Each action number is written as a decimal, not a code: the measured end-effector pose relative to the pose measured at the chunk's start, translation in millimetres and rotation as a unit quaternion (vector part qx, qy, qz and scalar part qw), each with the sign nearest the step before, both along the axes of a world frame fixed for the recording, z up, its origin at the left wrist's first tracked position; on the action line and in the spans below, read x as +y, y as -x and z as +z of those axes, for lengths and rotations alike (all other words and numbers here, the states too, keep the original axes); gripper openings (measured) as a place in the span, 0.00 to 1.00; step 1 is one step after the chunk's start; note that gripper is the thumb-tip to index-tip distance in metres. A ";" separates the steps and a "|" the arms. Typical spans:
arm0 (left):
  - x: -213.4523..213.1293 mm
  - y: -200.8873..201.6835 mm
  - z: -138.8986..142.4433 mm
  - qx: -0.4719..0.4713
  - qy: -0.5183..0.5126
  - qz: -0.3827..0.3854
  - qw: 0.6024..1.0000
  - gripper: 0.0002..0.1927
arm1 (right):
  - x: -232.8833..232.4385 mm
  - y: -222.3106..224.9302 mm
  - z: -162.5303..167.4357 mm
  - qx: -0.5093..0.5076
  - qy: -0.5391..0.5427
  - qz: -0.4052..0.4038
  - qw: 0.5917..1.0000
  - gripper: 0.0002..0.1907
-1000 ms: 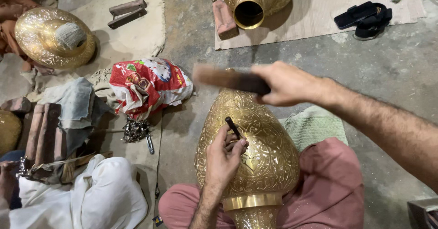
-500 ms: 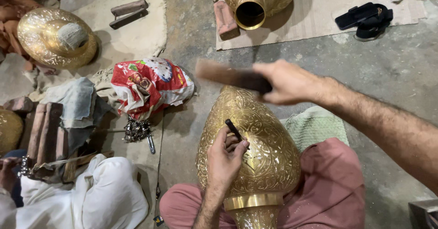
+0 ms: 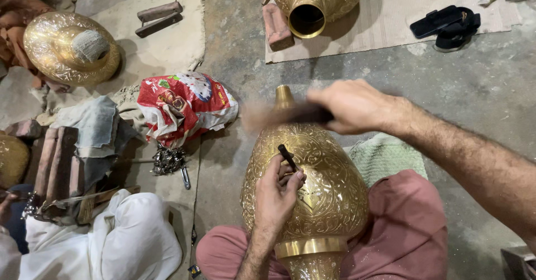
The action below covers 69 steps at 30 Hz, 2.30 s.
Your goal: The person sits on the floor with a large engraved brass vessel on their lap and hammers a punch against its surface using a wooden mallet, repositioning the punch to work different spots of the decorative pattern. A second worker hammers a similar vessel nearby.
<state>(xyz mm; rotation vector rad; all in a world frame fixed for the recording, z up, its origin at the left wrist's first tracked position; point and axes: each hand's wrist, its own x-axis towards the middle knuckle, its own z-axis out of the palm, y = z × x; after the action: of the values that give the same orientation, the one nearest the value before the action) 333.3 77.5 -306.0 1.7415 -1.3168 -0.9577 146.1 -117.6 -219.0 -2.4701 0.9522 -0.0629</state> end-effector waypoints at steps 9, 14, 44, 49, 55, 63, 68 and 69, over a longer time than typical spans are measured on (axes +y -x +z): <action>-0.2 2.3 3.9 -0.022 -0.002 0.014 1.000 0.18 | 1.1 4.9 4.4 0.056 0.065 0.033 0.996 0.11; 2.3 2.9 1.6 -0.019 0.030 0.011 0.999 0.16 | 0.4 0.6 2.4 0.035 0.044 0.027 0.998 0.13; 2.3 1.9 -1.5 -0.015 0.023 0.024 0.999 0.17 | 2.6 -11.5 10.3 0.106 0.078 0.068 0.989 0.14; 3.1 2.1 -5.0 -0.022 0.005 0.035 0.999 0.18 | 0.2 -14.5 12.0 0.004 0.027 0.032 0.999 0.17; 4.0 -0.1 -9.8 -0.046 0.002 0.036 0.998 0.21 | 0.4 -16.2 10.0 0.048 -0.020 0.023 0.998 0.14; 3.6 -0.3 -11.5 -0.043 0.036 0.027 0.998 0.21 | -2.5 -15.4 8.4 0.021 0.012 0.048 0.999 0.14; 5.2 1.5 -7.8 -0.009 0.038 0.031 0.999 0.20 | -3.3 -17.6 7.5 0.161 0.116 0.097 0.975 0.16; 5.6 2.2 -6.6 -0.019 0.029 0.035 0.999 0.20 | -2.8 -17.9 7.4 0.102 0.082 0.072 0.989 0.15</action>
<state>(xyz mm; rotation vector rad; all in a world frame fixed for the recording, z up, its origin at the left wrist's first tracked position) 331.1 83.2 -312.6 1.7585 -1.2853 -0.8433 164.1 -120.3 -211.6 -2.7311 0.8782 0.1692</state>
